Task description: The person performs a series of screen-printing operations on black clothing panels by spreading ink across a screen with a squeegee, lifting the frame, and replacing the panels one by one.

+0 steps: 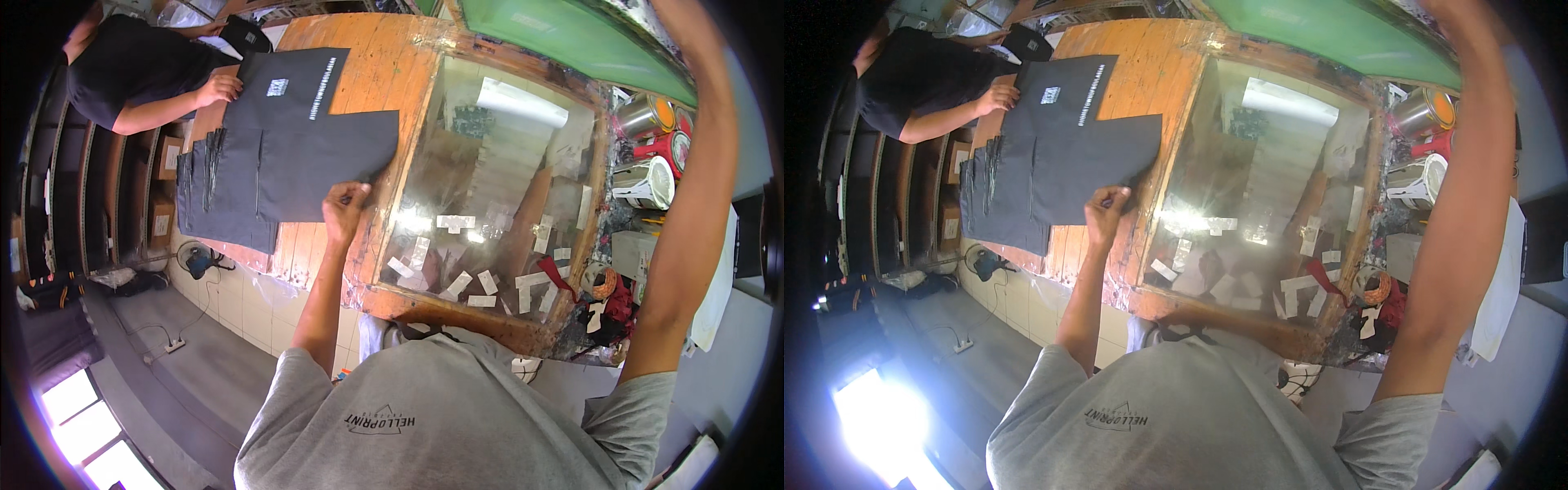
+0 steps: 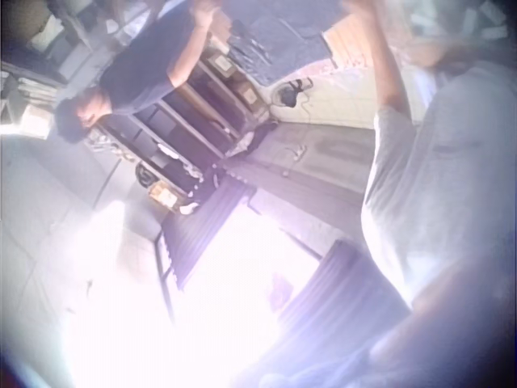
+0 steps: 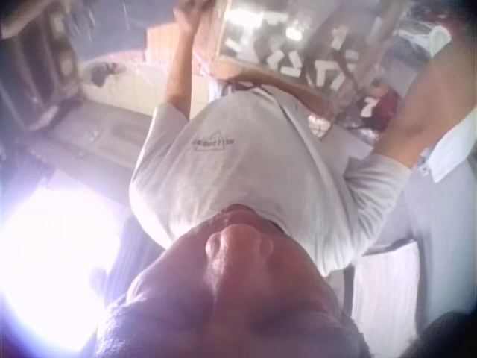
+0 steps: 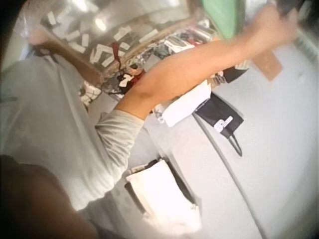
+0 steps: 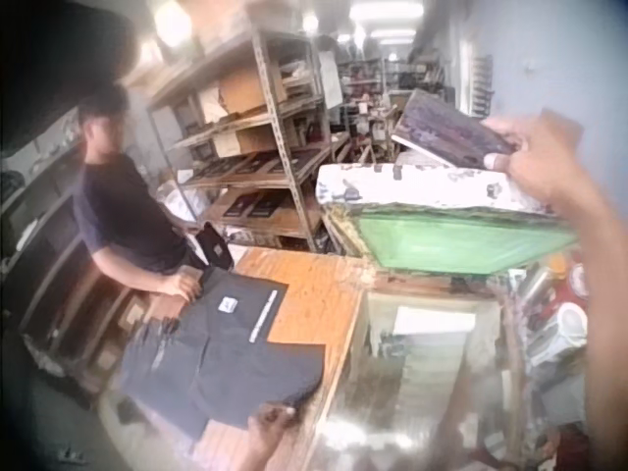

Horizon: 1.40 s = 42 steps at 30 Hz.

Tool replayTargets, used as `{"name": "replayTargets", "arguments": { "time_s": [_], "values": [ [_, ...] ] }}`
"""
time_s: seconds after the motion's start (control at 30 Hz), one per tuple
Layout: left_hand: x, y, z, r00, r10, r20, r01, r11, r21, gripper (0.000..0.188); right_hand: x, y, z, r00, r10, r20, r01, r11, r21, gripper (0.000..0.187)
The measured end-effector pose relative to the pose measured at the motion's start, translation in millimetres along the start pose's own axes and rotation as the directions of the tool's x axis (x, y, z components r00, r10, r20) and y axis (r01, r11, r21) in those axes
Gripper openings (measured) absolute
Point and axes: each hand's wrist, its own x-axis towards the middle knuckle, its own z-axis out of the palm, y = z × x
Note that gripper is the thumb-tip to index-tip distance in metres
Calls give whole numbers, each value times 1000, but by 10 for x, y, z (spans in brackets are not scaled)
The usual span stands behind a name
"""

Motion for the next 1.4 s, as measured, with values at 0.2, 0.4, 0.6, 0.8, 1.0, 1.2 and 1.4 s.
{"name": "replayTargets", "arguments": {
  "time_s": [0.2, 0.4, 0.6, 0.8, 1.0, 1.2, 1.4],
  "values": [
    [-84, 349, 430, 897, 330, 293, -438, 743, 505, 28, -18, -79, -50, 990, 125, 71, -127, 992, 24, 34],
    [-144, 259, 1715, 747, 447, 491, -658, 391, 644, 54, 36, -80, -180, 970, 180, 162, -184, 983, 15, 32],
    [-336, 335, 2635, 516, 482, 708, -856, 269, 441, 56, -13, 80, -297, 983, 57, 176, -62, 998, 23, 33],
    [-500, 448, 2782, 485, 435, 759, -851, 434, 295, 56, 104, 45, -239, 976, 109, 186, -78, 983, -163, 34],
    [-550, 379, 2465, 588, 461, 665, -808, 381, 449, 62, 108, 24, -234, 978, 123, 171, -86, 975, -204, 34],
    [-668, 260, 2338, 579, 441, 686, -815, 316, 485, 57, 54, -46, -274, 976, 133, 173, -99, 976, -192, 33],
    [-689, 210, 2353, 578, 448, 682, -816, 307, 489, 55, 15, -42, -292, 971, 154, 182, -127, 981, -149, 33]
  ]
}}
